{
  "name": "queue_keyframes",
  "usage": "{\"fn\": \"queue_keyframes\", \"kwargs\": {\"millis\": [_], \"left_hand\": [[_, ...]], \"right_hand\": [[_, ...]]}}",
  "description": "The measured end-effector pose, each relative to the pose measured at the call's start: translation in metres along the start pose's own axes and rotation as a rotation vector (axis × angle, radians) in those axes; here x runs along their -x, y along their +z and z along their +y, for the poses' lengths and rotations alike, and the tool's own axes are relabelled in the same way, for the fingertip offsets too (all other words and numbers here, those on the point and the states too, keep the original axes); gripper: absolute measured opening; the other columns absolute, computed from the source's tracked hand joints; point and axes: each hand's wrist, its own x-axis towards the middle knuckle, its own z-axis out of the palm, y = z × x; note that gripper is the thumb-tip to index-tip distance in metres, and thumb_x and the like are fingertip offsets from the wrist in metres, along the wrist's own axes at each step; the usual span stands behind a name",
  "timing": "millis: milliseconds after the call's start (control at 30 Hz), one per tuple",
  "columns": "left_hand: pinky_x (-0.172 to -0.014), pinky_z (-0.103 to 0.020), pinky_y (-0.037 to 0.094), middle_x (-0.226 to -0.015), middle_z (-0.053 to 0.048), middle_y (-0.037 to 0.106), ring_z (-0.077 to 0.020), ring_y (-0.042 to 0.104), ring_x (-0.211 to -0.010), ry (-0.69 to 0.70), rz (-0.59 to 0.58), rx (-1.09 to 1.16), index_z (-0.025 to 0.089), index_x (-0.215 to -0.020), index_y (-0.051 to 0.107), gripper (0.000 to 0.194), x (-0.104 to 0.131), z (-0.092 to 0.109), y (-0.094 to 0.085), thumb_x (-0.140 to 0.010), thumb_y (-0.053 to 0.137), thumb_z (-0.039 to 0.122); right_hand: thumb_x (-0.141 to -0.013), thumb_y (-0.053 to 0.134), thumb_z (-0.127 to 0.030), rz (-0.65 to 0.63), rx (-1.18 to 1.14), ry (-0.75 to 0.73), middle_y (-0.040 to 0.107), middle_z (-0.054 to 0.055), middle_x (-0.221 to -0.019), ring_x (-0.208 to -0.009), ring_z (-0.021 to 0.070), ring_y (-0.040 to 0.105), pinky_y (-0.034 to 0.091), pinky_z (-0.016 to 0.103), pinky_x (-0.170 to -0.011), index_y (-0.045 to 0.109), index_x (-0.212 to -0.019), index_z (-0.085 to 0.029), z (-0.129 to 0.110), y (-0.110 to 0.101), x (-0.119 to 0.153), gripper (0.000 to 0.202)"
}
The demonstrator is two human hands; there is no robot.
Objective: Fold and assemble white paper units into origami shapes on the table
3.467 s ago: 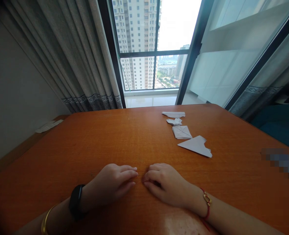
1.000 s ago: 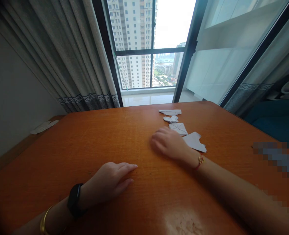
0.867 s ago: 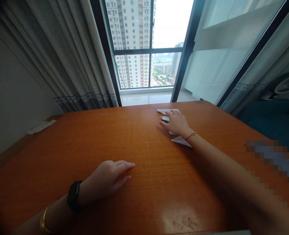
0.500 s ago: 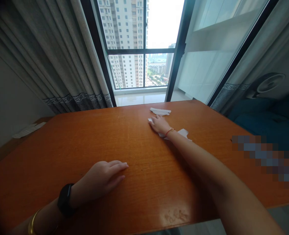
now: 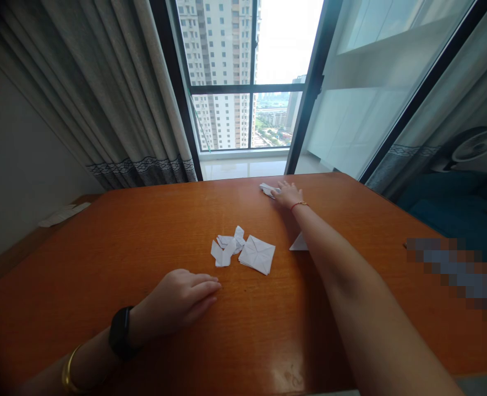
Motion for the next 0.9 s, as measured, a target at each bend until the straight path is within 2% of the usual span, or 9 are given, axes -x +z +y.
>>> {"fn": "queue_keyframes", "kwargs": {"millis": [100,200,367,433,500,600,667,767,900], "left_hand": [[-0.068,-0.026,0.05,-0.089,-0.007,0.071,-0.0169,0.068,-0.077,0.01,0.013,-0.012,0.022,-0.103,0.064,0.023,0.0,0.0,-0.001,-0.096,0.042,0.026],[-0.069,-0.026,0.05,-0.088,-0.006,0.071,-0.0165,0.067,-0.076,0.017,0.044,-0.002,0.022,-0.102,0.065,0.024,-0.001,-0.001,-0.003,-0.095,0.042,0.026],[-0.071,-0.027,0.05,-0.09,-0.006,0.072,-0.0165,0.068,-0.079,0.025,0.088,0.007,0.021,-0.102,0.066,0.025,-0.003,-0.006,-0.004,-0.096,0.042,0.025],[-0.072,-0.028,0.05,-0.094,-0.006,0.072,-0.0173,0.068,-0.081,0.025,0.102,0.001,0.02,-0.103,0.066,0.025,-0.004,-0.008,-0.004,-0.096,0.042,0.024],[-0.073,-0.03,0.05,-0.097,-0.006,0.072,-0.0183,0.068,-0.083,0.01,0.125,-0.004,0.02,-0.103,0.065,0.024,-0.004,-0.012,-0.004,-0.096,0.043,0.025],[-0.076,-0.031,0.05,-0.1,-0.005,0.072,-0.0188,0.067,-0.087,-0.047,0.148,0.014,0.02,-0.103,0.066,0.023,-0.003,-0.019,-0.006,-0.095,0.044,0.025],[-0.081,-0.031,0.049,-0.104,-0.005,0.071,-0.019,0.065,-0.092,-0.105,0.144,0.045,0.021,-0.104,0.066,0.024,-0.003,-0.025,-0.009,-0.095,0.044,0.026],[-0.089,-0.034,0.048,-0.11,-0.005,0.069,-0.0201,0.063,-0.1,-0.196,0.136,0.091,0.022,-0.106,0.065,0.025,-0.009,-0.033,-0.014,-0.095,0.045,0.029],[-0.103,-0.039,0.042,-0.126,-0.008,0.062,-0.0233,0.056,-0.117,-0.259,0.106,0.15,0.02,-0.12,0.06,0.033,-0.03,-0.038,-0.011,-0.093,0.048,0.034]], "right_hand": [[-0.094,0.043,-0.045,-0.092,-0.001,-0.039,0.057,0.018,-0.134,-0.12,0.0381,0.051,0.035,0.058,-0.099,0.064,-0.121,-0.017,0.003,0.016,0.001,0.044],[-0.092,0.046,-0.05,-0.147,-0.028,-0.167,0.061,0.009,-0.131,-0.119,0.0337,0.053,0.03,0.054,-0.104,0.066,-0.118,-0.024,-0.014,0.028,0.025,0.041],[-0.089,0.049,-0.058,-0.158,-0.088,-0.278,0.065,0.0,-0.126,-0.116,0.0249,0.056,0.032,0.04,-0.106,0.063,-0.121,-0.034,-0.04,0.02,0.057,0.043],[-0.09,0.046,-0.058,-0.13,-0.089,-0.215,0.06,0.002,-0.132,-0.119,0.0237,0.054,0.036,0.037,-0.104,0.059,-0.126,-0.031,-0.039,0.012,0.055,0.046],[-0.088,0.048,-0.06,-0.102,-0.064,-0.087,0.054,0.009,-0.137,-0.123,0.0281,0.05,0.037,0.041,-0.102,0.056,-0.13,-0.026,-0.03,0.006,0.049,0.055],[-0.07,0.062,-0.072,-0.097,-0.005,0.162,0.051,0.024,-0.133,-0.125,0.043,0.044,0.039,0.058,-0.095,0.057,-0.127,-0.015,-0.006,0.0,0.048,0.081],[-0.054,0.069,-0.078,-0.111,0.016,0.286,0.053,0.028,-0.126,-0.122,0.0484,0.043,0.042,0.062,-0.089,0.062,-0.118,-0.013,0.015,-0.002,0.056,0.091],[-0.043,0.074,-0.076,-0.114,0.008,0.351,0.058,0.024,-0.118,-0.116,0.046,0.049,0.046,0.055,-0.087,0.068,-0.102,-0.018,0.04,-0.003,0.076,0.083],[-0.056,0.077,-0.062,-0.073,-0.076,0.286,0.064,0.018,-0.107,-0.097,0.033,0.061,0.05,0.04,-0.077,0.066,-0.091,-0.017,0.04,0.007,0.096,0.058]]}}
